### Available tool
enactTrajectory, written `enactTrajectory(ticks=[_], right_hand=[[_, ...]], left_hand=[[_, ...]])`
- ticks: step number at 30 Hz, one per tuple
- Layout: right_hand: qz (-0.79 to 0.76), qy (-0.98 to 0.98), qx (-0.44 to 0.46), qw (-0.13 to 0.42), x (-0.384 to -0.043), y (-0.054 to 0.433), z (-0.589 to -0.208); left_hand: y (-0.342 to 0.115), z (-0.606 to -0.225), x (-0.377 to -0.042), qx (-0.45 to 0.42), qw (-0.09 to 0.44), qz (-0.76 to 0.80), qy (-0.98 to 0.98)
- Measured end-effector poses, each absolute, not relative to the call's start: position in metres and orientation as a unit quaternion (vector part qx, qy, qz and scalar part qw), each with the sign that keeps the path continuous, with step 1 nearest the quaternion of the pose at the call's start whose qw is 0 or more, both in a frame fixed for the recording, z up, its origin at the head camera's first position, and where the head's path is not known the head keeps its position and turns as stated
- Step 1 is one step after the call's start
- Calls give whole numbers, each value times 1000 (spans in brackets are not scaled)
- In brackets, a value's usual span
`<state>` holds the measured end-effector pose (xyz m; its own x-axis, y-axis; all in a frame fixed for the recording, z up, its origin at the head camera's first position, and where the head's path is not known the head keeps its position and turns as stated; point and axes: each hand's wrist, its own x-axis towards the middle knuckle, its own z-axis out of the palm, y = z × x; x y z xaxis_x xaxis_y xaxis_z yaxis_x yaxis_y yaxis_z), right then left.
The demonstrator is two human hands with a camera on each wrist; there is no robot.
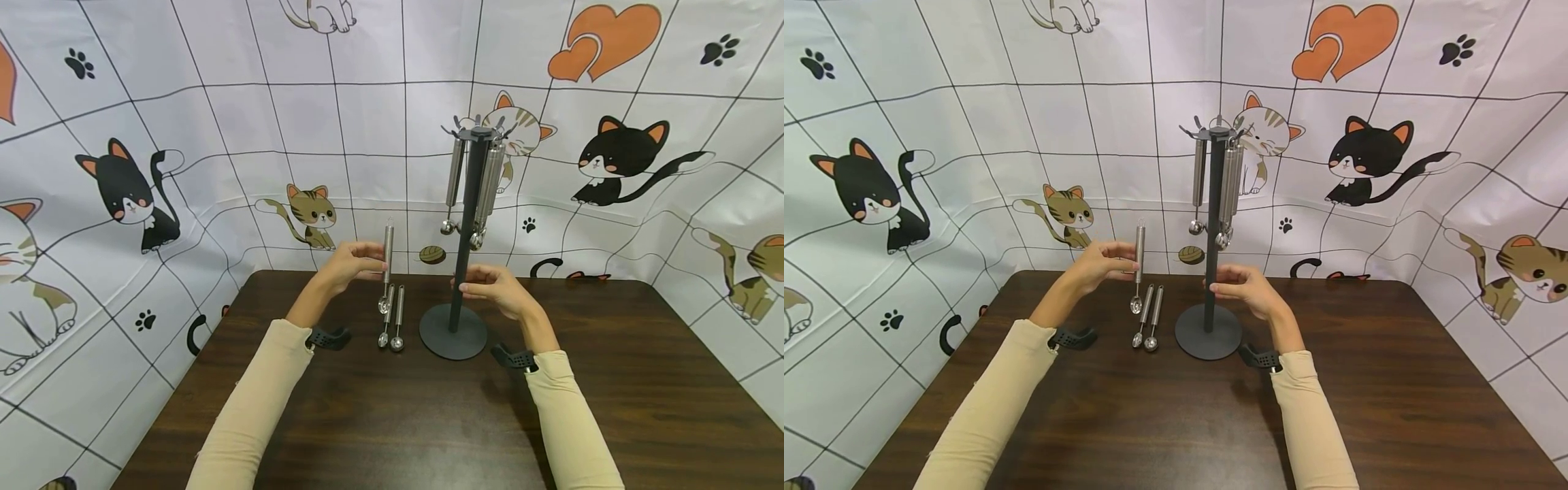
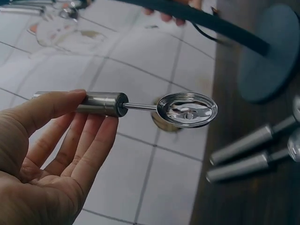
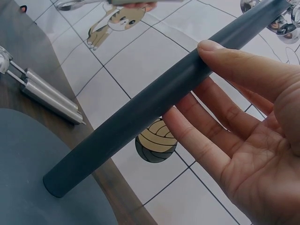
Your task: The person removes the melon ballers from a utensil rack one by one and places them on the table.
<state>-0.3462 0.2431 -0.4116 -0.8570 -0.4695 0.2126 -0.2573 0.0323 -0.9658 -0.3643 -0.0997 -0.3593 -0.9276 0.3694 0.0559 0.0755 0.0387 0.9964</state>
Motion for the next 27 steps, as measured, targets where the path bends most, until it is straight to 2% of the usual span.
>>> enactTrajectory(ticks=[9, 27], right_hand=[[-652, 711, -250, 81, -346, 243, -411], [-648, 712, -257, 80, -347, 243, -412]], left_hand=[[-113, -390, -375, 113, 117, 657, 736], [-121, -435, -380, 92, 149, 625, 760]])
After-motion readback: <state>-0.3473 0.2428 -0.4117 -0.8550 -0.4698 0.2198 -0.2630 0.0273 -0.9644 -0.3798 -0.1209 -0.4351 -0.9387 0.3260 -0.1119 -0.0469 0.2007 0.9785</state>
